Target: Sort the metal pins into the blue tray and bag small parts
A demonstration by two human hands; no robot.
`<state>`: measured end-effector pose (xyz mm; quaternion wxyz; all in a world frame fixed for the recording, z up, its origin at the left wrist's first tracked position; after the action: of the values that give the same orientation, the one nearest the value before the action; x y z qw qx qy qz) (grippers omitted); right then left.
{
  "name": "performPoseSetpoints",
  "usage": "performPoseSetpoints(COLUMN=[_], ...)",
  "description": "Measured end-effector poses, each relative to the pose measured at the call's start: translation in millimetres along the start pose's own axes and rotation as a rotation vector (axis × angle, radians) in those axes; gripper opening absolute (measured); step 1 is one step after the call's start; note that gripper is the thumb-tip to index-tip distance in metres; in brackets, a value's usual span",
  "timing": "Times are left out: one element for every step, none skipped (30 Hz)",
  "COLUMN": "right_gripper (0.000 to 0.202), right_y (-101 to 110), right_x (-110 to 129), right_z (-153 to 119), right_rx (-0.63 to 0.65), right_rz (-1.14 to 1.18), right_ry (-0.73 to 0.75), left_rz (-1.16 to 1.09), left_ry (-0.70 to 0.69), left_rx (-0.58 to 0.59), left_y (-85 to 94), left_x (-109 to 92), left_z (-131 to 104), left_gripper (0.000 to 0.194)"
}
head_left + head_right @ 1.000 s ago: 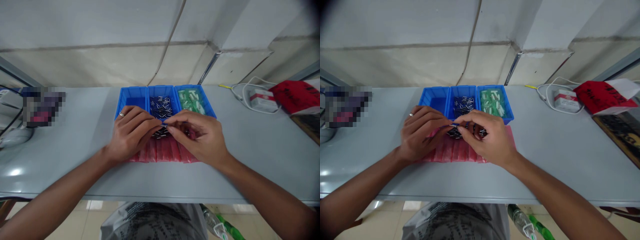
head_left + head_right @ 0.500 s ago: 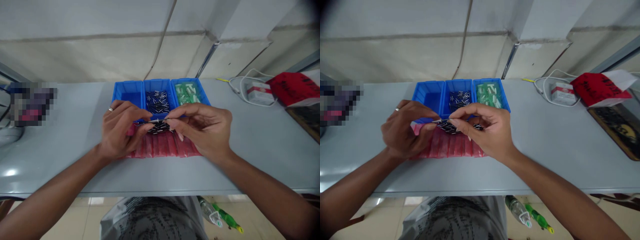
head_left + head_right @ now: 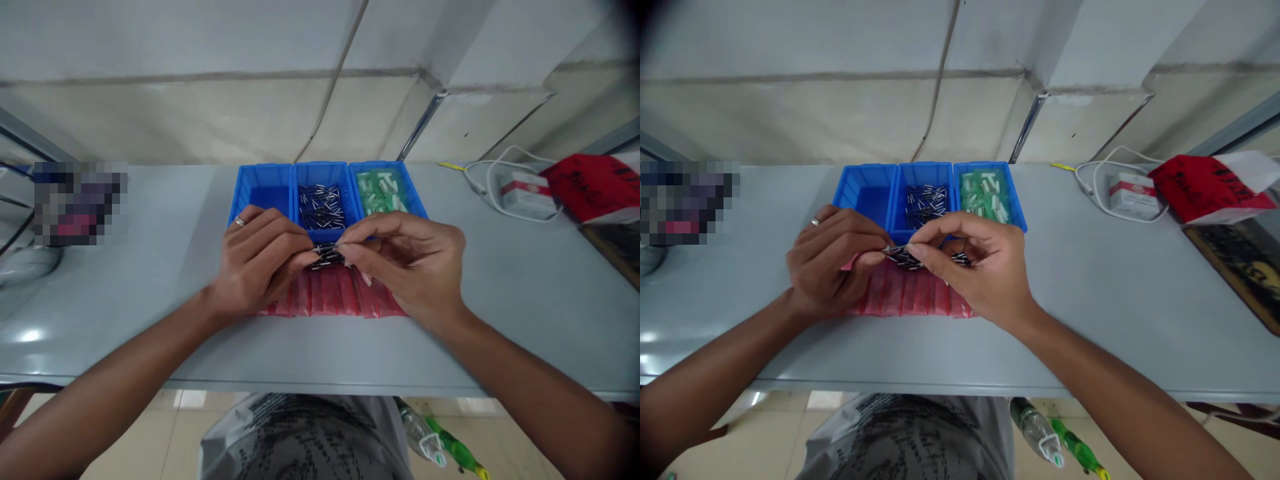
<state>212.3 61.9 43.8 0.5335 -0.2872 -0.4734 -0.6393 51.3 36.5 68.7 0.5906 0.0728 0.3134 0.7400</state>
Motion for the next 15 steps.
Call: performPoseSetpoints(right_gripper=[0.009, 0.007, 0.006, 0.007, 0.01, 0.013, 0.017, 0.018, 0.018, 0.016, 0.015, 0.015, 0.017, 0.019, 0.023], right_y=[0.1, 2.2, 5.8, 10.0, 14.6, 18.6, 21.2, 21.9, 20.2, 16.5, 9.8, -0.3, -11.9, -22.9, -31.1], right_x=[-4.5, -9.8, -15.4, -20.7, -24.8, -27.7, -28.8, -28.1, -25.2, -19.2, -11.3, -3.4, 2.6, 5.1, 4.0], right_z=[0.9, 2.3, 4.0, 5.9, 8.0, 10.2, 12.5, 14.8, 16.7, 17.7, 16.9, 13.3, 7.0, -0.6, -7.1], right_rx=[-0.004, -0.028, -0.065, -0.103, -0.139, -0.161, -0.161, -0.131, -0.074, -0.002, 0.086, 0.186, 0.278, 0.352, 0.398], right_rz=[0.002, 0.009, 0.025, 0.054, 0.089, 0.12, 0.134, 0.119, 0.059, -0.047, -0.19, -0.354, -0.52, -0.67, -0.774], right_ry=[-0.029, -0.061, -0.094, -0.121, -0.137, -0.144, -0.142, -0.129, -0.101, -0.039, 0.058, 0.181, 0.316, 0.438, 0.518], left_rz=[-0.006, -0.014, -0.018, -0.014, -0.002, 0.014, 0.031, 0.048, 0.06, 0.067, 0.072, 0.077, 0.081, 0.086, 0.09], left_ry=[-0.002, 0.006, 0.025, 0.052, 0.083, 0.111, 0.133, 0.147, 0.157, 0.164, 0.168, 0.171, 0.173, 0.177, 0.184], left_rx=[-0.01, -0.029, -0.051, -0.077, -0.098, -0.109, -0.111, -0.108, -0.098, -0.085, -0.07, -0.057, -0.048, -0.04, -0.034], left_y=[0.9, 2.5, 4.5, 6.9, 8.9, 10.2, 10.6, 10.5, 9.6, 8.3, 6.8, 5.3, 4.1, 2.9, 1.8], left_x=[0.0, 0.9, 2.8, 5.5, 8.5, 11.1, 13.1, 14.3, 15.0, 15.5, 15.7, 15.8, 16.0, 16.7, 17.9], left_z=[-0.2, -0.4, -0.6, -0.8, -0.9, -1.0, -0.7, -0.3, 0.4, 1.0, 1.7, 2.1, 2.4, 2.3, 2.0], left_gripper=[0.018, 0.024, 0.028, 0.029, 0.027, 0.023, 0.018, 0.014, 0.011, 0.009, 0.008, 0.008, 0.007, 0.006, 0.005])
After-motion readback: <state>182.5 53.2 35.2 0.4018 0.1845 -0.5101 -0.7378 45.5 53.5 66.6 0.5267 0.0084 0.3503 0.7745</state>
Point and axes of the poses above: each hand's wrist, its own z-axis towards the middle knuckle, its own y-axis out of the back of the hand, x = y × z, the point moved 9 cm from there along z, towards the middle knuckle, and after that the axes turned 15 degrees about -z, right-handed, at the moved point
